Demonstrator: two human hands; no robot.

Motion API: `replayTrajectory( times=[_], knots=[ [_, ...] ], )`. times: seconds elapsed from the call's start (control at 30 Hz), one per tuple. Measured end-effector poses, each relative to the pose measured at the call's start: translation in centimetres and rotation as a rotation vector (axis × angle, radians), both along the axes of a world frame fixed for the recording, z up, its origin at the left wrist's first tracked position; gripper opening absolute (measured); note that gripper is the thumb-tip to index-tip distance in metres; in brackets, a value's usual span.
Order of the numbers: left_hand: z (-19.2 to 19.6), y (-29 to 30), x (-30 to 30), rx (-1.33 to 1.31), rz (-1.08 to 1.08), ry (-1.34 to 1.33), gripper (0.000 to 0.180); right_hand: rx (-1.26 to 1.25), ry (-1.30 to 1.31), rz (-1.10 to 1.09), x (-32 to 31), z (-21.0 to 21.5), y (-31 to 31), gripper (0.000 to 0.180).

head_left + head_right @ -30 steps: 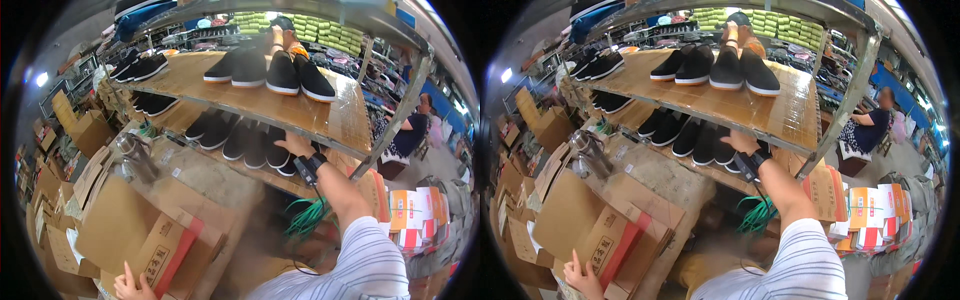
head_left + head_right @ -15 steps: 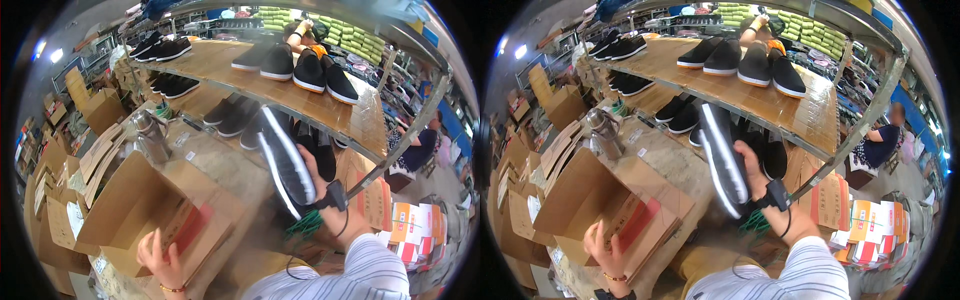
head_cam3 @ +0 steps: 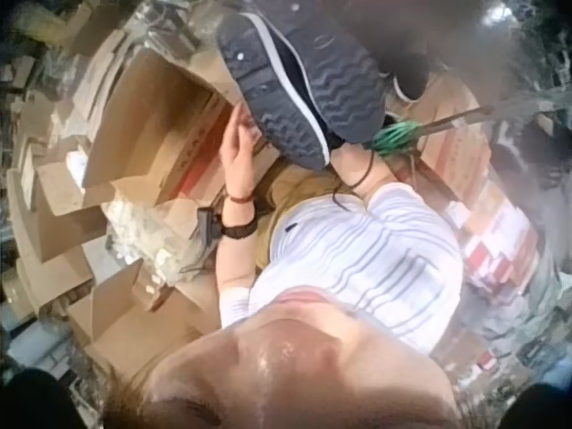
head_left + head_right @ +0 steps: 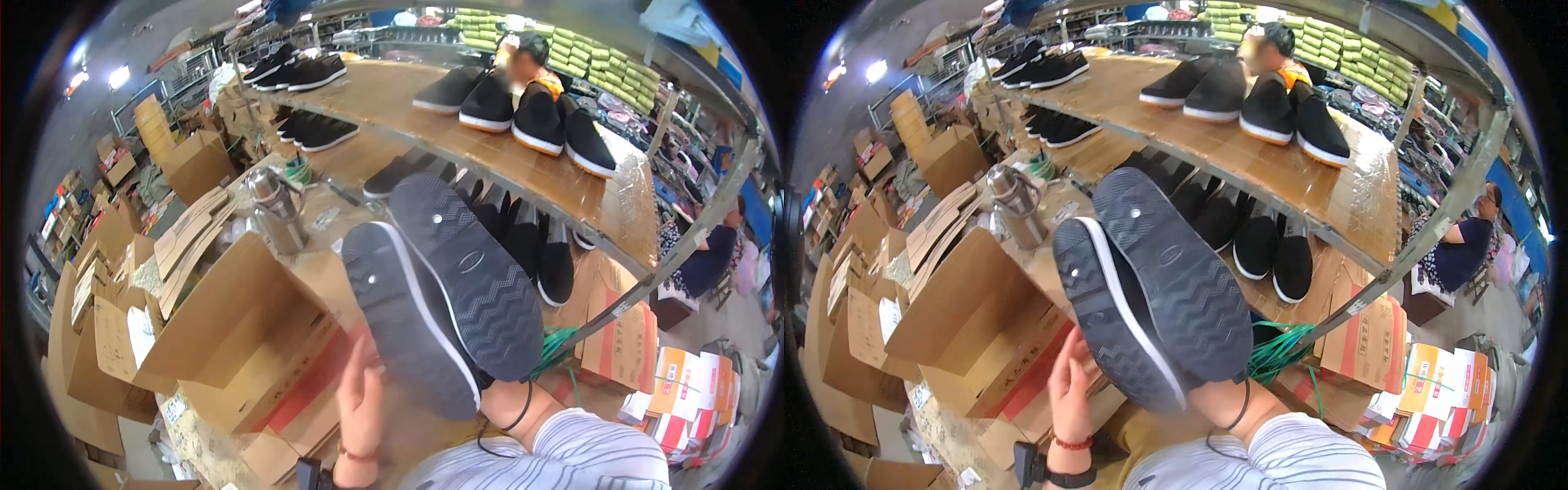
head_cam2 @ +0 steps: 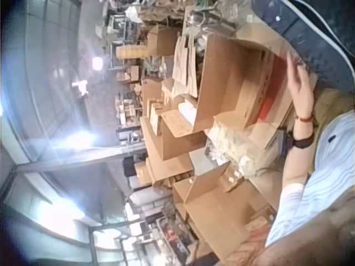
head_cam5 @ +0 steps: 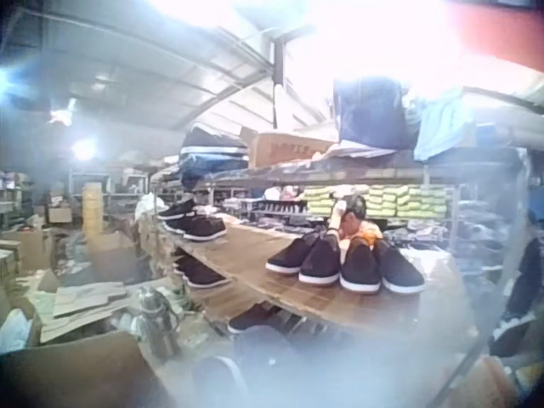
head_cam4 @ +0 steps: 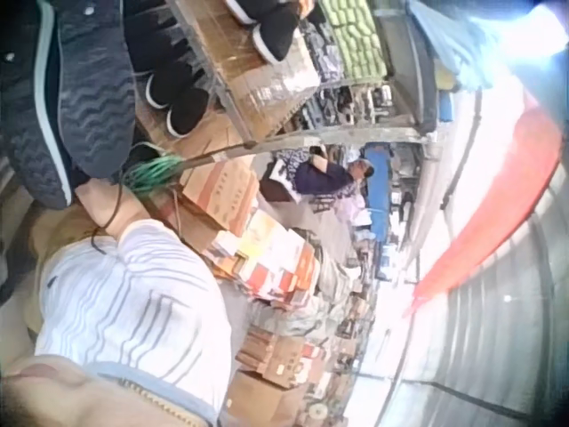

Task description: The recorder assembles a large cardboard box, tapes it, and fills it with smaller shoeboxes containing finished shoes from an assembly line.

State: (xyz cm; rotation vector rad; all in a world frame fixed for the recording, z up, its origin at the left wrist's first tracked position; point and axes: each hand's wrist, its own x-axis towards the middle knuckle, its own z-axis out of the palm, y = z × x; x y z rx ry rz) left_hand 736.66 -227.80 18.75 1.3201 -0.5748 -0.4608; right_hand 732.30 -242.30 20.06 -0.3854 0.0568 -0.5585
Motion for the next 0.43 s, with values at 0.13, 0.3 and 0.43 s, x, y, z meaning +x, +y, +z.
replayTrajectory(
  times=[0.13, 0.3, 0.43],
  knots=[
    [2.2, 0.3, 1.8, -0.042, 0.185, -0.050, 0.034, 0.015, 0.100, 0.051, -0.7, 1.9, 0.8, 0.015],
    [5.2, 4.4, 7.1, 0.265, 0.712, -0.941, 0.033, -0.441, 0.211, 0.248, -1.7, -10.2, -5.1, 0.023],
    [0.8, 8.7, 9.8, 0.897, 0.410, -1.057, 0.035, -0.067, -0.087, 0.392, -0.2, -12.3, -2.5, 0.030]
  ],
)
